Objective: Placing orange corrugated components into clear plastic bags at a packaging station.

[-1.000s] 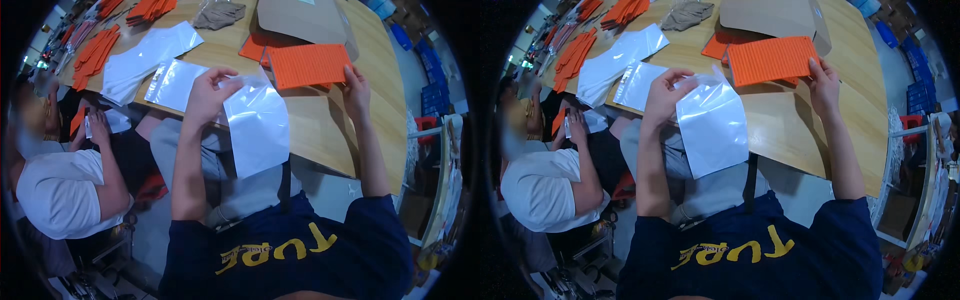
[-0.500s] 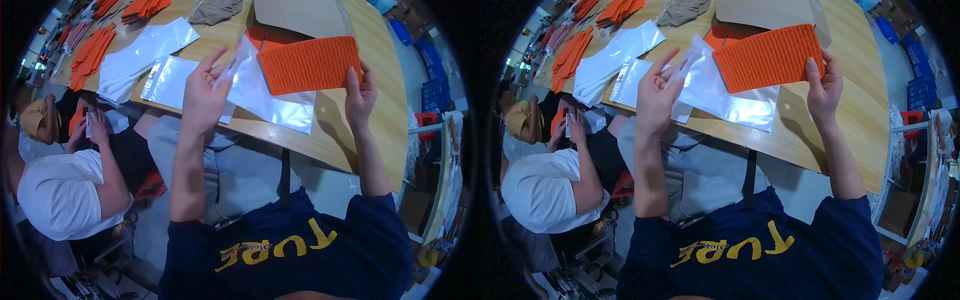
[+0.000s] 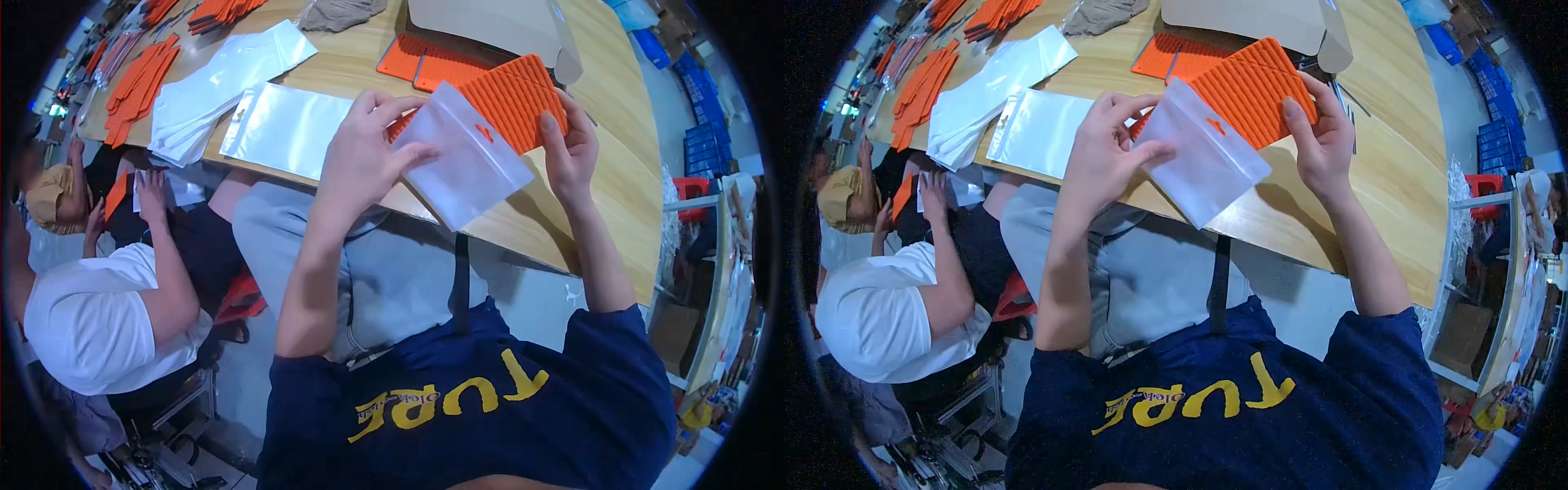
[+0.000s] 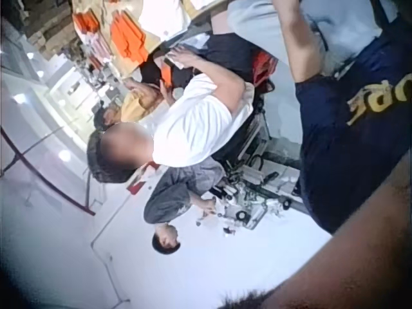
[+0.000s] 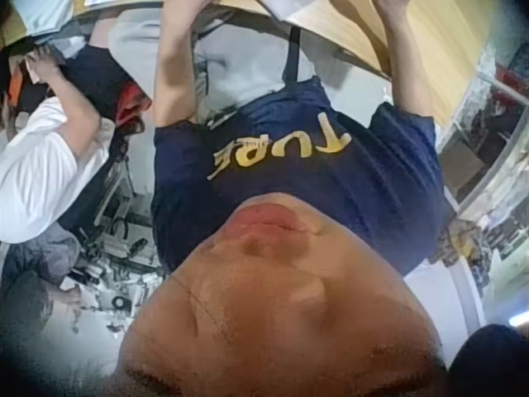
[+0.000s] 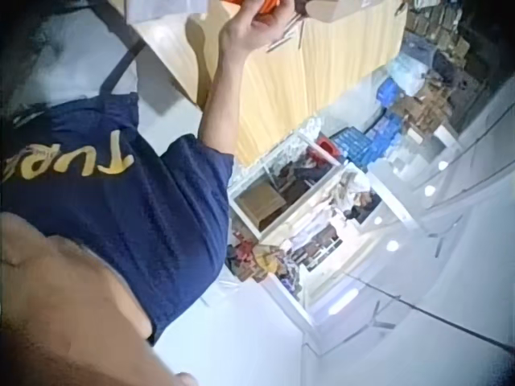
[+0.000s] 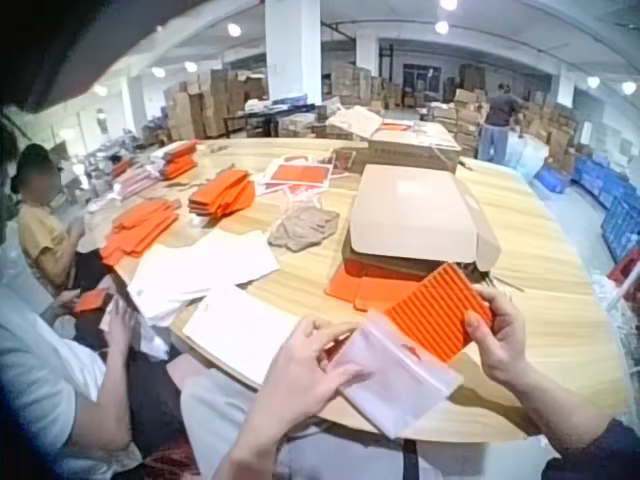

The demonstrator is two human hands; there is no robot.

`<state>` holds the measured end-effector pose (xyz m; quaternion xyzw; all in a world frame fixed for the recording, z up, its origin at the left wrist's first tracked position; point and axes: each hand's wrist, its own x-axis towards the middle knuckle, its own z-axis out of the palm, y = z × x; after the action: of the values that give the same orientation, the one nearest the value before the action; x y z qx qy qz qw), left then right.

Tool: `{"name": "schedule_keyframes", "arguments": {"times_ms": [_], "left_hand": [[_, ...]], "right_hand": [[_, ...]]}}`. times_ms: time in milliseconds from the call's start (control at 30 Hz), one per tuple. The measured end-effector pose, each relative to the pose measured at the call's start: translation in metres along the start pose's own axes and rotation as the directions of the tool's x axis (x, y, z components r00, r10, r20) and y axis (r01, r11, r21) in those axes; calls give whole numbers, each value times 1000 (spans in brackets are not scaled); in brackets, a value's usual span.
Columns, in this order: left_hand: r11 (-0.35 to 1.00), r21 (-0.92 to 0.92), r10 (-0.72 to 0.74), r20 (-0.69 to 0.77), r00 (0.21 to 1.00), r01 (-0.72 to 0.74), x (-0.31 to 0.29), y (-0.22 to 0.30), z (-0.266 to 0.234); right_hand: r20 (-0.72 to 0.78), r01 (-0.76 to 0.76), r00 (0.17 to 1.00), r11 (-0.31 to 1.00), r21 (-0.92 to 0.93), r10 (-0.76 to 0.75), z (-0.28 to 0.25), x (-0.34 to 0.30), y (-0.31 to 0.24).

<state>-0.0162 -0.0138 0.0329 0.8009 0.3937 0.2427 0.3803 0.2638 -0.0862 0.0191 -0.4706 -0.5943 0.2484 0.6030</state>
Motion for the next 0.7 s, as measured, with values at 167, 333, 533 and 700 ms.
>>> {"name": "schedule_keyframes", "arguments": {"times_ms": [167,333,533,700], "left_hand": [[952,229,248,-195,949,-202,3,-13,7],[720,-593,102,-424,900,-361,-3,-21,6],[282,-925,-196,-314,929,-253,-5,-38,-13],[-255,-917,-42,-306,951,-307,0,-51,-11]], "right_hand": [[8,-50,999,995,85,50,-1,4,4],[-82,-128,985,967,218,149,-15,9,12],[-227,-161,933,887,434,280,-42,18,28],[-281,-171,889,831,530,362,-46,25,36]]}}
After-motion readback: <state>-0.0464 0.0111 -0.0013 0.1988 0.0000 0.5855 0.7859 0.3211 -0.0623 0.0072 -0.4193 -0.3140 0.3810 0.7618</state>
